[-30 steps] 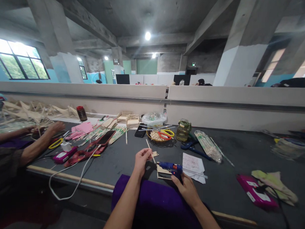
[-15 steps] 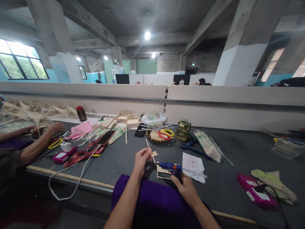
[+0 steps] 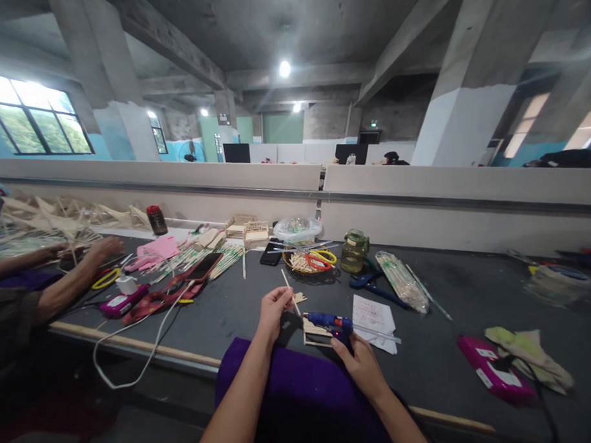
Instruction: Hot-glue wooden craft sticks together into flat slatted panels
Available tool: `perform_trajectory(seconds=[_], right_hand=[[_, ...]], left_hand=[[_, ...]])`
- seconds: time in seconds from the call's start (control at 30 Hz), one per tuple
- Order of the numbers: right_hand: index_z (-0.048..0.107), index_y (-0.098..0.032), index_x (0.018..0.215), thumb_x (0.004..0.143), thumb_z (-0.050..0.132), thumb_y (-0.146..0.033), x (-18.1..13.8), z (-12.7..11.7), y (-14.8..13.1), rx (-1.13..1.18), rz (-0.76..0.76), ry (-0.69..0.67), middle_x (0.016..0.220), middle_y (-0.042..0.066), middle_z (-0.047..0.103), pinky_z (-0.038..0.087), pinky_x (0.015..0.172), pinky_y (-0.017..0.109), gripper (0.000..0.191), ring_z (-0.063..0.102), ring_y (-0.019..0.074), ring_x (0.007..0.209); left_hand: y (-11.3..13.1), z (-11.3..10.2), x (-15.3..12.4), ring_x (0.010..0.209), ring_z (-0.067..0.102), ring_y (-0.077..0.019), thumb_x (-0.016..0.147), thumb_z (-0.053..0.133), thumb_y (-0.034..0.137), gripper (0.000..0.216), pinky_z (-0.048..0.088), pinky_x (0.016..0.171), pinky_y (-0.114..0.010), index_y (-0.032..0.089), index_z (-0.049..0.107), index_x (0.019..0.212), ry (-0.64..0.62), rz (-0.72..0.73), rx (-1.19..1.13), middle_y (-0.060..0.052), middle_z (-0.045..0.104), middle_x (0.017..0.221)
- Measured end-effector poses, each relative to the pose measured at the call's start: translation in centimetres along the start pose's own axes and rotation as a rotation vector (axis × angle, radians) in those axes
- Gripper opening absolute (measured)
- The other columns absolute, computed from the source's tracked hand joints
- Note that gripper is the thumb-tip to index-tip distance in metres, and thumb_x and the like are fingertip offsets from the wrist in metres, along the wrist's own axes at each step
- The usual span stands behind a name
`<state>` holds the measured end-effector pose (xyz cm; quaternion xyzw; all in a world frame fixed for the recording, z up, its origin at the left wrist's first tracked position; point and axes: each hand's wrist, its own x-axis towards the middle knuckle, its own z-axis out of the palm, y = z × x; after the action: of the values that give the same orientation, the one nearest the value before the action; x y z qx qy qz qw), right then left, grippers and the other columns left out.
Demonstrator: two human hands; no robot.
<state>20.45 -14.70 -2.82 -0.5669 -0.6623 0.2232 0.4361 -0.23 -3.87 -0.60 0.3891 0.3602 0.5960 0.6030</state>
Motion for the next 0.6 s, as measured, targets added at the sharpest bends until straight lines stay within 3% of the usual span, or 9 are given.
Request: perform_trajectory(seconds=[0.27, 0.43, 0.5, 0.6], right_hand=[[0.069, -0.020, 0.110, 0.085, 0.052, -0.047, -0.5, -0.5, -0.9, -0.051, 0.052, -0.027, 0.109, 0.009, 0.072, 0.044, 0.098, 0.039, 0.040, 0.063, 0.0276, 0.108], [0.069, -0.018, 0.105, 0.081, 0.056, -0.051, 0.3, -3.6, -0.4, 0.006, 0.079, 0.071, 0.108, 0.009, 0.071, 0.047, 0.092, 0.037, 0.043, 0.063, 0.0271, 0.104], [0.068, -0.015, 0.105, 0.078, 0.059, -0.054, 1.0, -5.5, 1.0, 0.001, 0.113, 0.175, 0.101, 0.010, 0.072, 0.050, 0.084, 0.035, 0.048, 0.065, 0.0264, 0.094], [0.066, -0.013, 0.102, 0.072, 0.061, -0.059, 1.8, -8.0, 4.2, -0.026, 0.250, 0.316, 0.074, 0.006, 0.071, 0.050, 0.059, 0.030, 0.056, 0.063, 0.0209, 0.063]], left_hand=[[-0.1, -0.3, 0.2, 0.054, 0.053, -0.0056, 0.057, 0.084, 0.044, 0.041, 0.042, 0.055, -0.017, 0.013, 0.070, 0.080, 0.007, -0.002, -0.038, -0.001, 0.064, 0.068], [-0.1, 0.0, 0.0, 0.052, 0.050, -0.0055, 0.056, 0.083, 0.046, 0.040, 0.039, 0.052, -0.018, 0.014, 0.072, 0.079, 0.002, 0.000, 0.021, 0.000, 0.063, 0.065], [-0.1, 0.1, -0.1, 0.052, 0.050, -0.0060, 0.058, 0.081, 0.045, 0.039, 0.039, 0.053, -0.018, 0.014, 0.073, 0.080, -0.020, 0.030, 0.104, 0.000, 0.064, 0.065], [-0.5, 0.2, -0.2, 0.054, 0.050, -0.0078, 0.063, 0.078, 0.047, 0.038, 0.039, 0.054, -0.020, 0.013, 0.074, 0.081, -0.071, 0.077, 0.267, -0.001, 0.065, 0.065]])
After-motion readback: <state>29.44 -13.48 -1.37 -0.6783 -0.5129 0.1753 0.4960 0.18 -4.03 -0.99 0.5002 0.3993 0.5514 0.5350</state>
